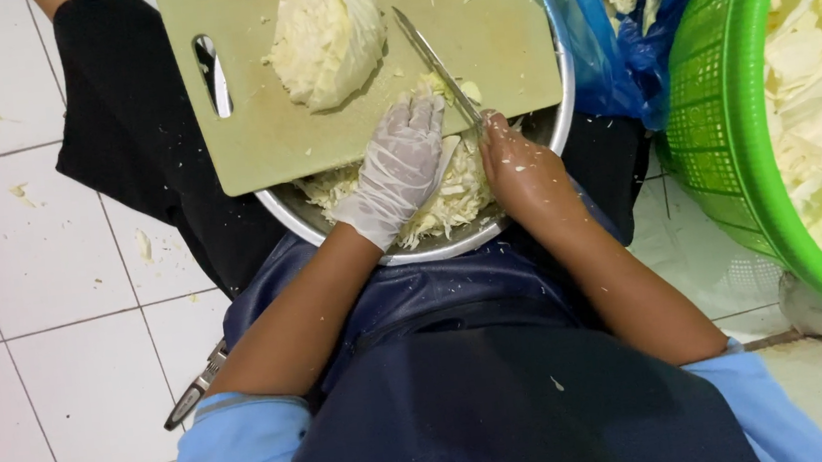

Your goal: A person is shredding a head of cabbage using a knife on a cutting board and placing the shredded pieces into a bowl while sitting on the floor.

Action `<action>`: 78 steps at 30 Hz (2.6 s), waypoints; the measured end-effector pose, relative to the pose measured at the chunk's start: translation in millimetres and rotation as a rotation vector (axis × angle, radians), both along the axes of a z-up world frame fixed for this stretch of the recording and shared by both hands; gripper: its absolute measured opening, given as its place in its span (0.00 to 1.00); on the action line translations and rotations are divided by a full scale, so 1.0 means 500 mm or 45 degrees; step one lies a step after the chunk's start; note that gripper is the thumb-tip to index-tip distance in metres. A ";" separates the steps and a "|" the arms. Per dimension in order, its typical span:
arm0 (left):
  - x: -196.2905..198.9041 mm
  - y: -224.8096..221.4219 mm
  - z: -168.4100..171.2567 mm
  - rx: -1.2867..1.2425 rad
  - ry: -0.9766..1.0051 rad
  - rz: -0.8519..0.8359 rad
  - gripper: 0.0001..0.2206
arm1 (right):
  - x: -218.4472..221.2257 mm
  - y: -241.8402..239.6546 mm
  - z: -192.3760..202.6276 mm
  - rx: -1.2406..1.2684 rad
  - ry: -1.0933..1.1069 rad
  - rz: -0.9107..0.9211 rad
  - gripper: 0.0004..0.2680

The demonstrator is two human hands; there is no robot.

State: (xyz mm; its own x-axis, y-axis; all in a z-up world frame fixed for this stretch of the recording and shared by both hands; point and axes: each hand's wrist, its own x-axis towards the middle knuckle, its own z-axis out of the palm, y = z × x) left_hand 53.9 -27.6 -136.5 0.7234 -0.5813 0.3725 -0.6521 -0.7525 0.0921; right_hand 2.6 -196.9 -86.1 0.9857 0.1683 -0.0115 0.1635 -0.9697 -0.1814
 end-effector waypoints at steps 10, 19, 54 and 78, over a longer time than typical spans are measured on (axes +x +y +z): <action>-0.002 0.002 0.008 0.005 0.144 0.029 0.27 | -0.034 -0.031 0.012 0.381 0.435 -0.273 0.19; -0.002 0.007 0.009 0.002 0.240 0.007 0.26 | 0.000 -0.001 -0.010 0.112 0.214 -0.078 0.17; 0.020 0.027 -0.004 -0.143 0.634 0.058 0.19 | -0.028 0.005 0.020 0.398 0.559 -0.316 0.19; -0.021 0.043 0.000 -0.313 0.404 -0.050 0.16 | -0.013 0.051 0.023 0.073 0.564 -0.191 0.18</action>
State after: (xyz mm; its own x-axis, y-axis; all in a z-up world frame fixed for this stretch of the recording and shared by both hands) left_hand 43.6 -5.9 -136.4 0.8039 -0.5322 0.2656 -0.5902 -0.6582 0.4674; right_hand -4.1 -171.6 -74.5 0.9014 0.0368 -0.4314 -0.0830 -0.9632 -0.2557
